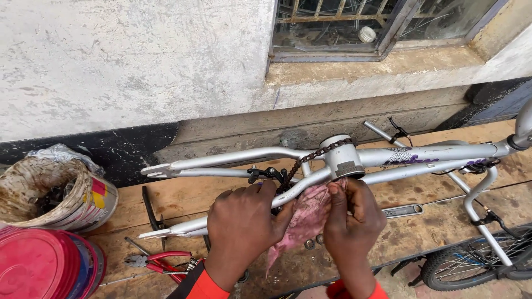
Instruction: Cleaning the bottom bracket shell of a bicycle frame using a rag on a workbench.
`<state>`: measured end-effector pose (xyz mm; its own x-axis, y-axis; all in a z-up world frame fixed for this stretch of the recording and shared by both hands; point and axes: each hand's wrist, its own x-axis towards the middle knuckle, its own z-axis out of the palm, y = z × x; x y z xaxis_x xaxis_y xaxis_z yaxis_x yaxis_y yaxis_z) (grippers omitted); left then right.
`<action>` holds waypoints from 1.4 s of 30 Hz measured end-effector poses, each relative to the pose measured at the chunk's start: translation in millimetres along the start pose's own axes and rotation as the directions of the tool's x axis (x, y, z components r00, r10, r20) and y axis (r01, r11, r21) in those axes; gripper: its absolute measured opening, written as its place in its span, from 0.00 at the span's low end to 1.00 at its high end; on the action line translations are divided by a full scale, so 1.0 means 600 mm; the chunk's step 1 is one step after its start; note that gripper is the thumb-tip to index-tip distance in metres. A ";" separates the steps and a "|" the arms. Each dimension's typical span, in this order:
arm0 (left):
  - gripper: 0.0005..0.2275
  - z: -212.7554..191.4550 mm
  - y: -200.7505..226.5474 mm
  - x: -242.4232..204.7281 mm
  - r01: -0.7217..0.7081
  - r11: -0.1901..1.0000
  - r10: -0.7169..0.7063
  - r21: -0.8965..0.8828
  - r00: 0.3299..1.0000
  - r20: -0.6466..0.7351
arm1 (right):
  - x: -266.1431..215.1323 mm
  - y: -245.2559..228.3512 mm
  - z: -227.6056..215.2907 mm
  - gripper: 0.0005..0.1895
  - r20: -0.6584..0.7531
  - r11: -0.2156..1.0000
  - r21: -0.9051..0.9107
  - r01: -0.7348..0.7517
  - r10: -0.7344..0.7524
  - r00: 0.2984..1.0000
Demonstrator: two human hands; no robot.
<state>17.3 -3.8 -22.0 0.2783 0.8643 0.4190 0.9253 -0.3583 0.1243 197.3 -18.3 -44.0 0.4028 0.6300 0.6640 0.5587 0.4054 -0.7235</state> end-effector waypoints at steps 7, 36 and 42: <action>0.17 0.002 0.006 -0.003 0.024 0.999 -0.024 0.034 1.000 0.011 | 0.044 -0.043 -0.039 0.07 0.324 0.968 -0.199 0.151 -0.080 0.943; 0.15 0.007 -0.003 -0.014 0.019 1.000 -0.020 -0.010 0.998 -0.065 | 0.031 -0.002 -0.022 0.07 0.312 0.372 0.554 -0.745 0.737 0.599; 0.15 0.012 -0.003 -0.011 0.017 1.000 -0.017 -0.002 0.998 -0.061 | 0.039 -0.010 -0.021 0.16 0.181 0.459 0.573 -0.679 0.737 0.651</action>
<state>15.8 -6.5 -31.6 0.2461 0.8473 0.4707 0.9296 -0.3438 0.1329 212.5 -14.2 -21.8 0.5429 0.8288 -0.1355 -0.4328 0.1378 -0.8909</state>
